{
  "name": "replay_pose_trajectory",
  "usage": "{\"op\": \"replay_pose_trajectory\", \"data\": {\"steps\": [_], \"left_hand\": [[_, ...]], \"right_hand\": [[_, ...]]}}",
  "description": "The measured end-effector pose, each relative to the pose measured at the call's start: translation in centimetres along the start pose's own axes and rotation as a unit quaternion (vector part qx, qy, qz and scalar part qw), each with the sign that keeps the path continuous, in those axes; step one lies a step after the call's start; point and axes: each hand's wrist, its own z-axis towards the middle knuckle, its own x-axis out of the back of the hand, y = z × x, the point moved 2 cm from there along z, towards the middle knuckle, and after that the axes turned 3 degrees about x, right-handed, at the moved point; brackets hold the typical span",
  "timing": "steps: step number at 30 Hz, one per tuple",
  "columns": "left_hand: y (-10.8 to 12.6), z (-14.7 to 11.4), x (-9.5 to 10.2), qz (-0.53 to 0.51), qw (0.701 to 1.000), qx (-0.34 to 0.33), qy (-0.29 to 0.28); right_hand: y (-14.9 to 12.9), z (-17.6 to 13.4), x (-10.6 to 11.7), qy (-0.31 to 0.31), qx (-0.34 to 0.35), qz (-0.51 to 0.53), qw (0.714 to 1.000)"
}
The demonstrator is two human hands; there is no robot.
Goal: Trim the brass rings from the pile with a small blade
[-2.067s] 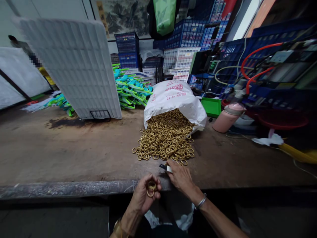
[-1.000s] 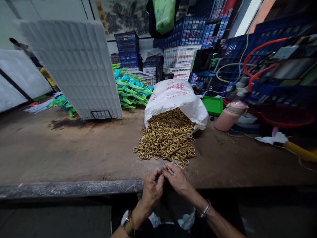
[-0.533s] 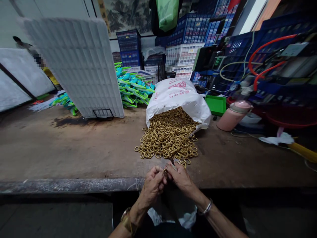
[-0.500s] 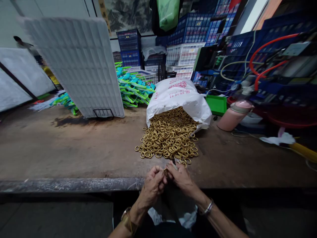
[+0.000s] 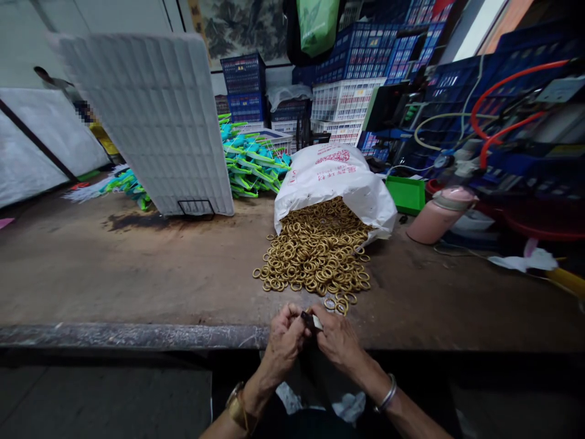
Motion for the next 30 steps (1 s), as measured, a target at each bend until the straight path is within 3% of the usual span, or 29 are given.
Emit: {"op": "replay_pose_trajectory", "data": {"steps": [6,8,11,14,17,19,21,30], "left_hand": [[0.1,-0.4,0.1,-0.002,1.0,0.014,-0.002],[-0.1,-0.4,0.3,-0.019,0.999,0.022,-0.015],[-0.5,-0.5,0.3,-0.059,0.997,0.034,-0.031],[-0.6,-0.4,0.2,-0.117,0.991,0.037,-0.061],[-0.5,-0.3,0.0,-0.162,0.982,0.046,-0.088],[-0.4,-0.2,0.1,-0.175,0.979,0.052,-0.086],[-0.4,-0.1,0.2,-0.175,0.98,0.058,-0.072],[-1.0,-0.1,0.7,-0.11,0.991,0.073,-0.011]], "right_hand": [[1.2,0.5,0.6,0.005,-0.087,-0.086,0.993],[1.8,0.6,0.6,0.018,-0.098,-0.046,0.994],[2.1,0.9,0.3,0.059,-0.078,0.095,0.991],[1.8,1.3,-0.4,0.053,-0.101,0.272,0.955],[0.9,1.2,-1.0,-0.039,-0.135,0.414,0.899],[0.2,0.9,-1.0,-0.086,-0.136,0.476,0.865],[-0.4,0.6,-0.8,-0.101,-0.13,0.503,0.849],[0.0,0.7,-1.4,-0.054,-0.114,0.466,0.876]]}}
